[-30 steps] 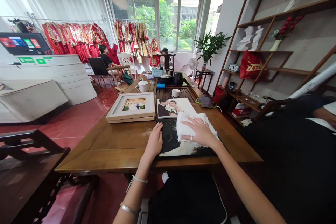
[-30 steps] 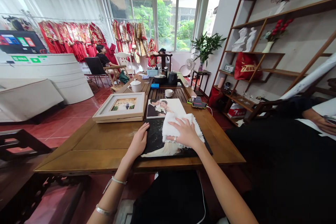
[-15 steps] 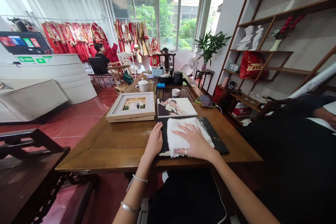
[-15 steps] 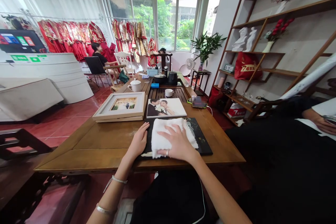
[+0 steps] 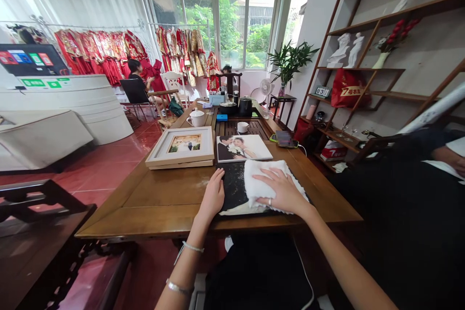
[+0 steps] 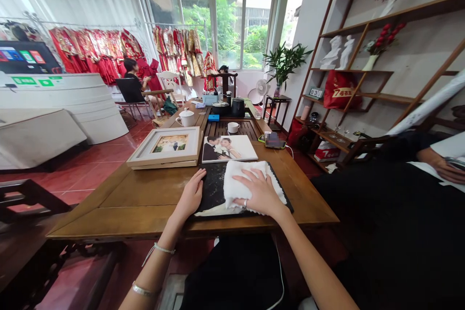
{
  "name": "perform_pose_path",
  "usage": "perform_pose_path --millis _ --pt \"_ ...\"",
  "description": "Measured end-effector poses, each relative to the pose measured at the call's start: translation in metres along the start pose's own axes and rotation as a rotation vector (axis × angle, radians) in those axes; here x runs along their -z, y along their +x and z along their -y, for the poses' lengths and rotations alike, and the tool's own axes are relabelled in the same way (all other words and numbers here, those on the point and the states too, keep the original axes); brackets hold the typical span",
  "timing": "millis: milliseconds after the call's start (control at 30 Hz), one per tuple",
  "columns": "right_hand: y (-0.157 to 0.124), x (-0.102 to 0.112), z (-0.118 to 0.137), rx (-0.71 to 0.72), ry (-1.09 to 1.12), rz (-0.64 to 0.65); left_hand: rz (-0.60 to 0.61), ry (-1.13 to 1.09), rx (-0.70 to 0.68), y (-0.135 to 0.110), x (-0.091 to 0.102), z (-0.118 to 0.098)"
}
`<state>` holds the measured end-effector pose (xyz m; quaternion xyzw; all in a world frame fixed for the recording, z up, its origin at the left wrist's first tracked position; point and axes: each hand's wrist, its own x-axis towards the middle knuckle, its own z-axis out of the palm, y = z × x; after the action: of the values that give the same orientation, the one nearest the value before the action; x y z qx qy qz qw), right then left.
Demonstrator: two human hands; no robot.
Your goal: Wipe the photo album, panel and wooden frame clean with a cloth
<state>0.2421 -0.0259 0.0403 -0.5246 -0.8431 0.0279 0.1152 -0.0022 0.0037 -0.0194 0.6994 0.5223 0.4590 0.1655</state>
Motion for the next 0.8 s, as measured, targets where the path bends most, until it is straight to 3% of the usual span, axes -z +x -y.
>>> perform_pose_path --millis 133,300,400,567,700,800 --pt "0.037 0.001 0.005 -0.058 -0.021 0.042 -0.009 -0.008 -0.012 0.000 -0.001 0.001" --pt "0.055 -0.002 0.027 0.056 0.035 0.075 0.005 0.008 -0.007 0.001 0.000 0.000" --pt "0.042 -0.002 0.039 0.138 0.066 0.068 0.029 0.021 -0.006 0.001 0.003 -0.004" --pt "-0.007 0.000 0.052 0.218 0.098 0.055 0.039 0.014 -0.007 0.000 0.005 -0.007" --pt "-0.040 0.000 0.053 0.194 0.079 0.057 0.009 -0.004 0.012 0.000 0.003 -0.005" --pt "-0.046 -0.001 0.047 0.149 0.053 0.043 -0.004 -0.012 0.001 -0.001 0.001 -0.004"
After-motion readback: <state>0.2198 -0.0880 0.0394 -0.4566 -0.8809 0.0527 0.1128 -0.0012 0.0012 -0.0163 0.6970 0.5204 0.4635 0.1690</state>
